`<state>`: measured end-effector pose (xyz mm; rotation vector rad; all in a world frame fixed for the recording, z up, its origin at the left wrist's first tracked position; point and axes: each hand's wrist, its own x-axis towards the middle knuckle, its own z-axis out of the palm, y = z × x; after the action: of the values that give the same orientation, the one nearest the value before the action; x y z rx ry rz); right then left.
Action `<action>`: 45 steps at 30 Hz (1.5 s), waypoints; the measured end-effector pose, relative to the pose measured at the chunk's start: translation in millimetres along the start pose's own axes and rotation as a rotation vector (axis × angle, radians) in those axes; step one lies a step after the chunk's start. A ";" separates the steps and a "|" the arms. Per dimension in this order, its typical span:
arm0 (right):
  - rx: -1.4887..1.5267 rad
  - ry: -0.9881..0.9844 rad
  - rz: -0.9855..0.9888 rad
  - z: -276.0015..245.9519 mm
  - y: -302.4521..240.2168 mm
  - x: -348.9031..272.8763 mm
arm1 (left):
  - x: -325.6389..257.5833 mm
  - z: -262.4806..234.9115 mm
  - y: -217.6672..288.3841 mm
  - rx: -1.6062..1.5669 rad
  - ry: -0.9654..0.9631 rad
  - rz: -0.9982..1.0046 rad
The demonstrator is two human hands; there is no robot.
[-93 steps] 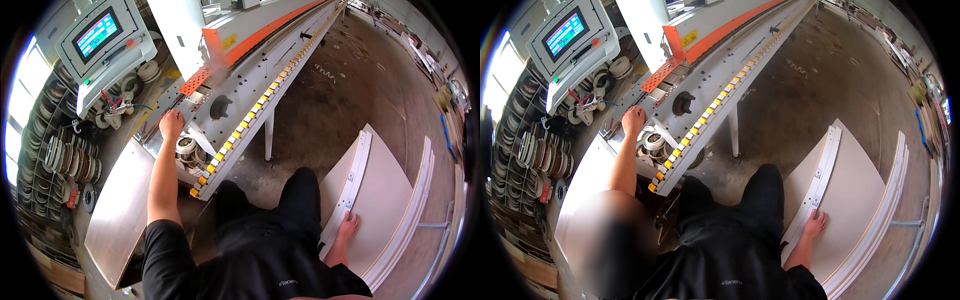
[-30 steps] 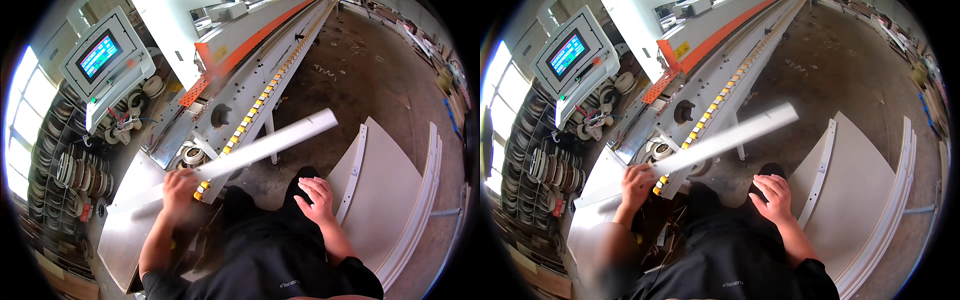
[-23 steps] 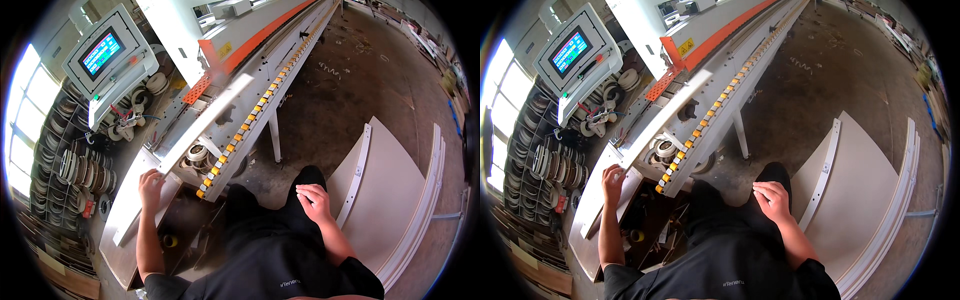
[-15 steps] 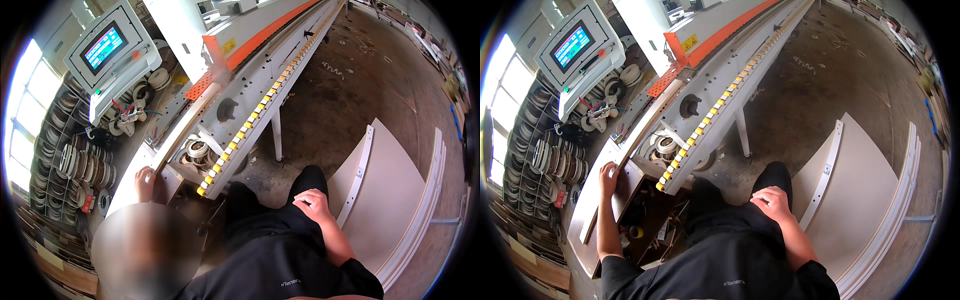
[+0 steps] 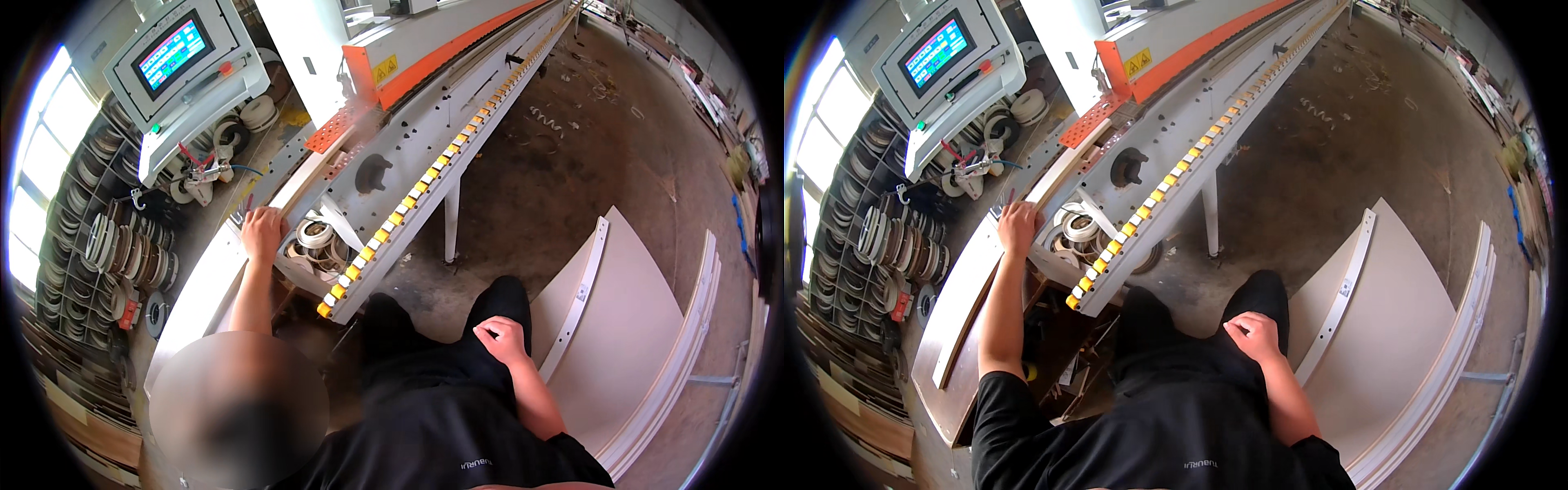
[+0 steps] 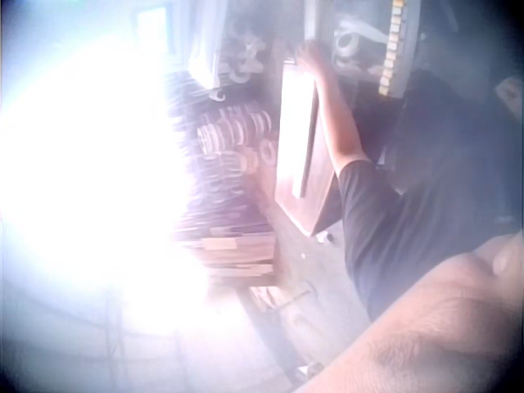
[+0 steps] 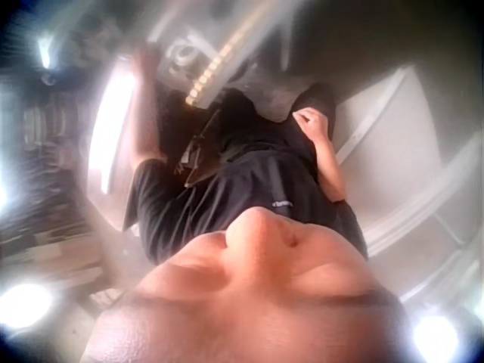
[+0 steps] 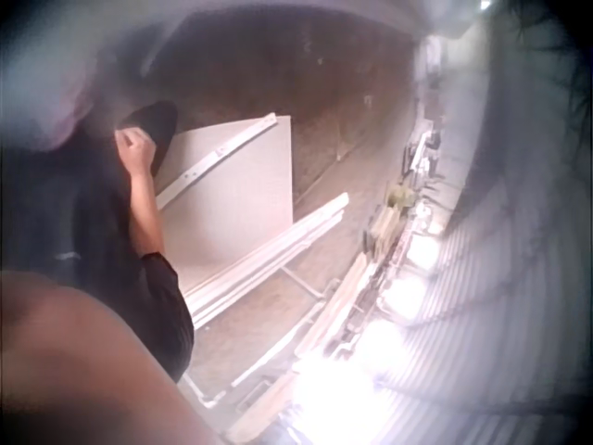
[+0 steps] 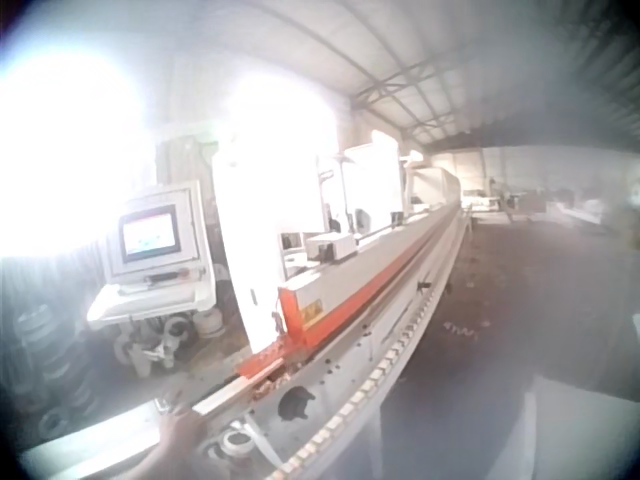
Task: The person repeatedly picks up long, white rectangular panels from a stack and feeds them into a large industrial machine. The person handles the panels one at a time, placing them onto the machine's conveyor belt and guiding them through the processing area.
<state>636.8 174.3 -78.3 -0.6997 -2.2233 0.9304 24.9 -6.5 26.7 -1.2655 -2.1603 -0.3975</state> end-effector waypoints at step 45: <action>-0.077 -0.081 0.162 6.8 -1.3 19.9 | 30.3 22.9 12.4 0.049 0.044 -0.286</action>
<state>618.5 183.8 -74.4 -0.9035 -2.3103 0.9713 16.6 32.6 27.5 -0.9137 -2.3044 -0.4806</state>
